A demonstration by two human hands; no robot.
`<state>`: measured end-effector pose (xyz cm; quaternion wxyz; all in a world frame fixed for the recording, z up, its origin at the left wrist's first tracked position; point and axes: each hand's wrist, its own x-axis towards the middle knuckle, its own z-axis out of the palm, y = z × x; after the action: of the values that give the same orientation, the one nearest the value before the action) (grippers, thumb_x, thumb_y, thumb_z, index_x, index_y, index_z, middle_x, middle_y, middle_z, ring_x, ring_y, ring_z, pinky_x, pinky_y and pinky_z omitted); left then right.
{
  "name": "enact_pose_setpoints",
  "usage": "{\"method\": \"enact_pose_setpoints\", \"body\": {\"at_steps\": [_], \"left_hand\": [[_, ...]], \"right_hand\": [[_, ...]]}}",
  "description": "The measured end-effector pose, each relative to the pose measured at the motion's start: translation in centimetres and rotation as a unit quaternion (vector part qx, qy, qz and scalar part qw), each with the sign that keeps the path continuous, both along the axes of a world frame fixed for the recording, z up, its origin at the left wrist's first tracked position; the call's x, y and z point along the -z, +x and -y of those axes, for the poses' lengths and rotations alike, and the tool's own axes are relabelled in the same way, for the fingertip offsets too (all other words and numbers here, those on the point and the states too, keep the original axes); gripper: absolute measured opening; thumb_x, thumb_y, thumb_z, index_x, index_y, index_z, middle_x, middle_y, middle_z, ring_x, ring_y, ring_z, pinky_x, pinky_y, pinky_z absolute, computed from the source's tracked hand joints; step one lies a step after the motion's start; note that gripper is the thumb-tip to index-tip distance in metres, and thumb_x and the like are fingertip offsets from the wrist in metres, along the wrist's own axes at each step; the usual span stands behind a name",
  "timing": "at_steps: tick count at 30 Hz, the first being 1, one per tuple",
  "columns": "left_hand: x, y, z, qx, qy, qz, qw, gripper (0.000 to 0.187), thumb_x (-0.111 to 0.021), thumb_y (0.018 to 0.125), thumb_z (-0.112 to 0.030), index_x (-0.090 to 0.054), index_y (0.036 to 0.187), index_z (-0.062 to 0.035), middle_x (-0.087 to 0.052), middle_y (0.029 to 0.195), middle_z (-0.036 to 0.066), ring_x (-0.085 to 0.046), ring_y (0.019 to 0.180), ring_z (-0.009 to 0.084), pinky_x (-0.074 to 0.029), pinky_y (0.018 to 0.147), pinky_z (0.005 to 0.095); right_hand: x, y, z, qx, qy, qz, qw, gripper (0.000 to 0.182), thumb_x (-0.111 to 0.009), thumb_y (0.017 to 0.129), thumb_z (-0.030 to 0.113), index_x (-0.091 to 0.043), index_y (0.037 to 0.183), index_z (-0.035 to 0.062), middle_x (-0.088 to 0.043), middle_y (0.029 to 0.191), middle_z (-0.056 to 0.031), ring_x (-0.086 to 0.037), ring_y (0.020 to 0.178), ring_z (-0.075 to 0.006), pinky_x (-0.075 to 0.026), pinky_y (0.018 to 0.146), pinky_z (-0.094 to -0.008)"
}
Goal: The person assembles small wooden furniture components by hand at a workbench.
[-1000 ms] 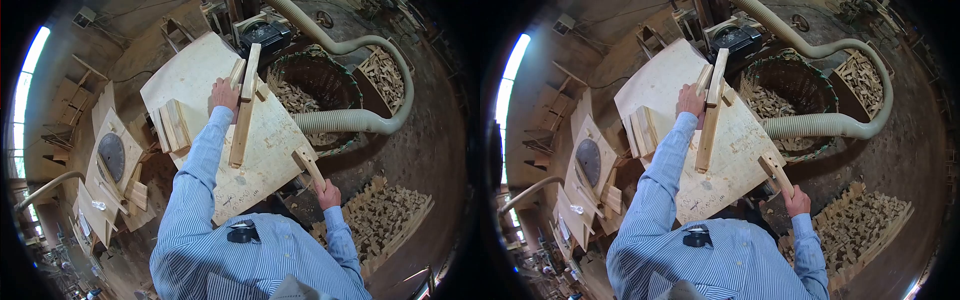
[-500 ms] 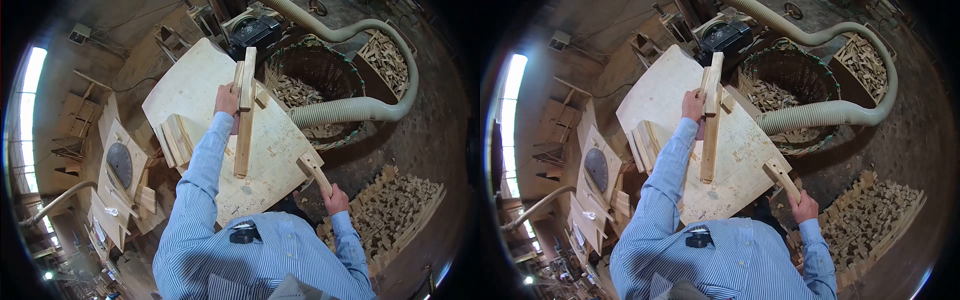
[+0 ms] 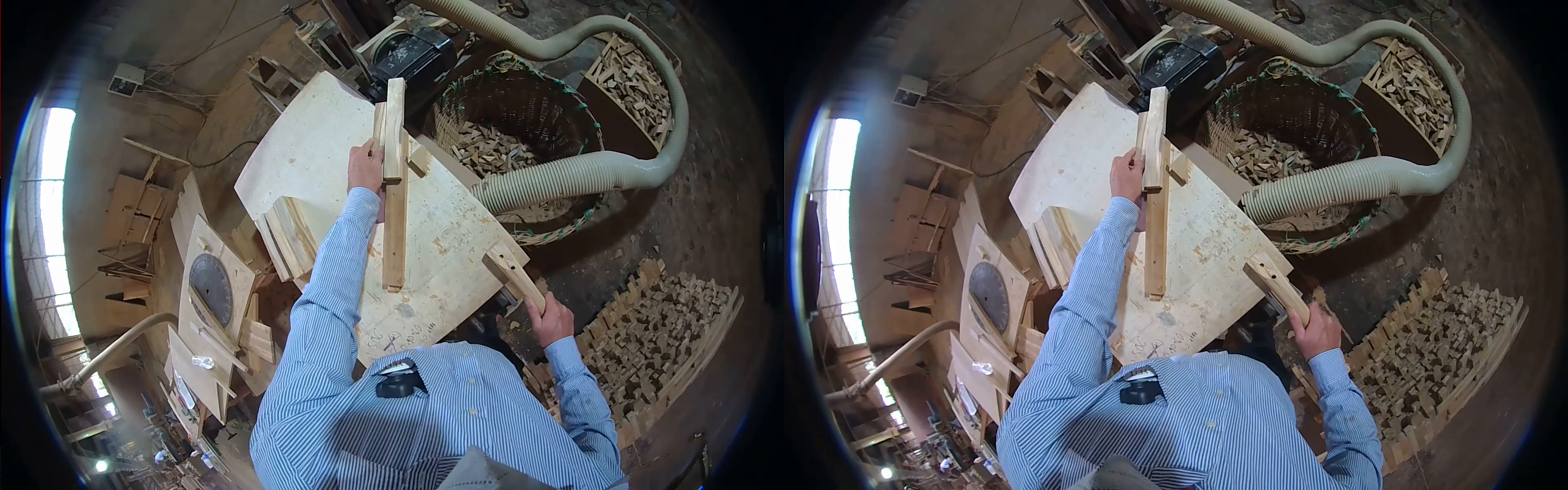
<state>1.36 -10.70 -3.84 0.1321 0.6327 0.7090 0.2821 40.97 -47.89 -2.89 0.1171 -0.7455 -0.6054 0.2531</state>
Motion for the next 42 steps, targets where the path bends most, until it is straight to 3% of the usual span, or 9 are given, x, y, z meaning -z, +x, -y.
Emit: {"method": "enact_pose_setpoints", "body": {"at_steps": [7, 9, 16, 18, 33, 36, 40, 42], "left_hand": [[-1.1, -0.1, -0.3, 0.002, 0.017, 0.0, 1.0, 0.041, -0.071, 0.1, -0.029, -0.072, 0.134, -0.0058, -0.068, 0.109, 0.019, -0.067, 0.104, 0.0333, -0.053, 0.097, 0.0421], [-1.5, -0.2, -0.2, 0.001, -0.018, -0.014, 1.0, 0.046, -0.068, 0.103, -0.032, -0.067, 0.141, -0.0067, -0.063, 0.123, 0.022, -0.066, 0.114, 0.0373, -0.052, 0.104, 0.0439], [-1.1, -0.5, -0.6, 0.0, 0.014, -0.026, 1.0, 0.046, -0.068, 0.102, -0.033, -0.068, 0.14, -0.0065, -0.064, 0.123, 0.023, -0.067, 0.114, 0.0389, -0.052, 0.104, 0.0443], [-0.9, -0.3, -0.4, -0.006, 0.052, -0.025, 0.998, 0.043, -0.069, 0.101, -0.033, -0.072, 0.135, -0.007, -0.068, 0.114, 0.024, -0.068, 0.109, 0.0377, -0.053, 0.1, 0.0444], [-0.3, -0.2, -0.3, -0.048, 0.016, -0.003, 0.999, 0.046, -0.07, 0.098, -0.036, -0.072, 0.135, -0.0093, -0.067, 0.122, 0.028, -0.068, 0.113, 0.041, -0.053, 0.102, 0.0465], [-1.2, -0.2, -0.2, -0.039, -0.054, -0.004, 0.998, 0.05, -0.066, 0.099, -0.036, -0.068, 0.142, -0.0106, -0.063, 0.134, 0.026, -0.066, 0.121, 0.04, -0.051, 0.108, 0.046], [-2.2, 0.1, 1.2, -0.002, -0.056, 0.062, 0.997, 0.054, -0.066, 0.097, -0.035, -0.065, 0.145, -0.0102, -0.064, 0.132, 0.022, -0.065, 0.122, 0.0388, -0.051, 0.108, 0.0448], [-3.4, 0.7, 2.3, -0.059, -0.024, 0.067, 0.996, 0.054, -0.071, 0.095, -0.028, -0.063, 0.146, -0.0113, -0.065, 0.128, 0.018, -0.063, 0.119, 0.0378, -0.051, 0.107, 0.0455]], "right_hand": [[0.7, 0.0, -0.2, -0.004, 0.01, 0.009, 1.0, 0.049, -0.061, 0.101, 0.052, -0.061, 0.1, 0.0031, -0.072, 0.083, -0.0274, -0.073, 0.079, -0.0457, -0.057, 0.073, -0.0554], [0.9, 0.0, -0.4, -0.004, 0.017, 0.007, 1.0, 0.048, -0.061, 0.101, 0.051, -0.061, 0.1, 0.0032, -0.072, 0.084, -0.0271, -0.073, 0.081, -0.0455, -0.058, 0.074, -0.0552], [1.7, -0.1, -0.5, -0.003, 0.025, -0.006, 1.0, 0.048, -0.061, 0.102, 0.05, -0.061, 0.098, 0.0024, -0.074, 0.087, -0.0253, -0.073, 0.083, -0.0453, -0.058, 0.076, -0.0552], [1.8, -0.1, -0.4, -0.003, 0.031, -0.009, 0.999, 0.049, -0.061, 0.102, 0.051, -0.061, 0.098, 0.0022, -0.074, 0.086, -0.0253, -0.073, 0.083, -0.0453, -0.057, 0.076, -0.0552], [1.5, 0.1, -0.2, 0.019, 0.011, -0.014, 1.0, 0.057, -0.061, 0.1, 0.06, -0.065, 0.096, 0.0036, -0.075, 0.087, -0.0242, -0.074, 0.083, -0.0427, -0.058, 0.078, -0.0533], [0.9, 0.1, -0.2, 0.019, 0.004, -0.013, 1.0, 0.058, -0.06, 0.1, 0.061, -0.065, 0.097, 0.0035, -0.075, 0.089, -0.0238, -0.075, 0.083, -0.0423, -0.058, 0.078, -0.0523], [0.3, 0.0, -0.3, 0.026, -0.015, -0.009, 1.0, 0.058, -0.059, 0.101, 0.061, -0.065, 0.097, 0.0035, -0.076, 0.09, -0.0232, -0.075, 0.083, -0.0419, -0.059, 0.078, -0.0513], [0.1, 0.0, -0.2, 0.017, -0.006, 0.004, 1.0, 0.057, -0.058, 0.101, 0.06, -0.064, 0.097, 0.0039, -0.075, 0.089, -0.0231, -0.075, 0.082, -0.0419, -0.059, 0.077, -0.0513]]}}
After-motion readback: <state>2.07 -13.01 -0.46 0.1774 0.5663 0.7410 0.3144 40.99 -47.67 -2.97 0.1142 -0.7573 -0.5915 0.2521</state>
